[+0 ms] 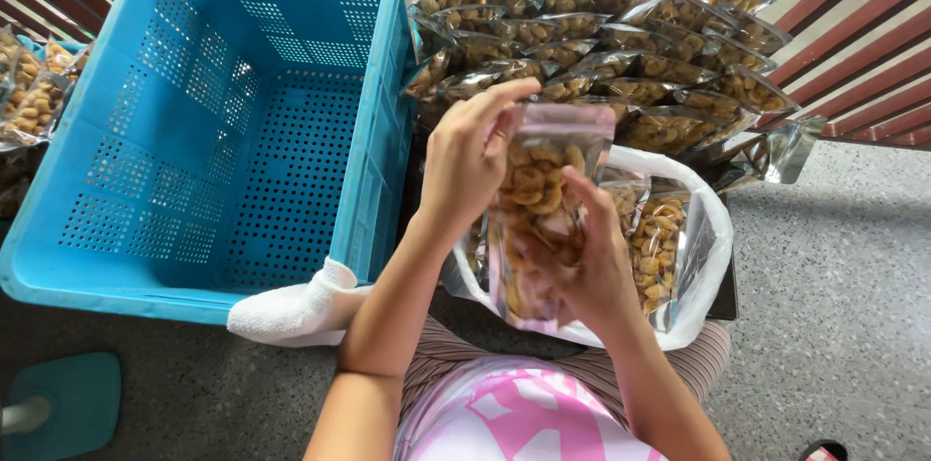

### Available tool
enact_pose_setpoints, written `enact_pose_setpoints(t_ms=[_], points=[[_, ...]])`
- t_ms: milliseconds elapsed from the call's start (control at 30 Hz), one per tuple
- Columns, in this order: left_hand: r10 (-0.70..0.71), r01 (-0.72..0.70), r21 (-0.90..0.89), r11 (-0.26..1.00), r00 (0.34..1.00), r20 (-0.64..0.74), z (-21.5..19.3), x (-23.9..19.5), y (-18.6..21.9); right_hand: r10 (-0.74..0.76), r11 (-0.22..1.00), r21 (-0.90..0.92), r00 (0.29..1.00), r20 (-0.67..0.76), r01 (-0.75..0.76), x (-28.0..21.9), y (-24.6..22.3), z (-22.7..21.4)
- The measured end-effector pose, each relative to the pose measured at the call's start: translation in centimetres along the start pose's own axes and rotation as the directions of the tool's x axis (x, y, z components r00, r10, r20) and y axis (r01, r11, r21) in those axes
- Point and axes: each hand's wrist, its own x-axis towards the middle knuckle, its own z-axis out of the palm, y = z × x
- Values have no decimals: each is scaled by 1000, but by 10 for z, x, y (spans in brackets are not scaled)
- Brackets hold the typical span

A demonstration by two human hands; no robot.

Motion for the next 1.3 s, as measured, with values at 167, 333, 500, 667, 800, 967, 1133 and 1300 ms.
enact_pose_setpoints(t_ms=[167, 333, 500, 667, 800, 967, 1133, 1300], points=[[-304, 313, 291, 904, 950, -76, 40, -58, -105, 450, 861, -366, 865, 221, -355, 1, -3, -9], [-619, 607, 197, 770, 785, 1, 55, -104, -159, 538, 756, -594, 778, 324, -276, 21, 8, 32], [-493, 510, 133, 850, 859, -140, 43, -99, -142, 487, 756, -599, 839, 242, -265, 68, 37, 90], [-533, 533, 88, 841, 846, -36, 28, -94, -115, 283, 789, -598, 948, 146, -143, 41, 52, 116], [-592, 565, 205, 799, 799, 108, 23, -91, -106, 68, 747, -658, 996, -59, -90, 35, 66, 124], [-590, 553, 241, 798, 798, 122, 13, -92, -103, 22, 663, -748, 999, -32, -39, 33, 68, 137], [-549, 536, 174, 826, 835, 36, 8, -86, -102, -70, 746, -657, 994, 79, 105, 20, 74, 121], [-523, 483, 326, 813, 851, 43, 3, -93, -86, -214, 824, -548, 975, -59, 147, 109, 151, 38]])
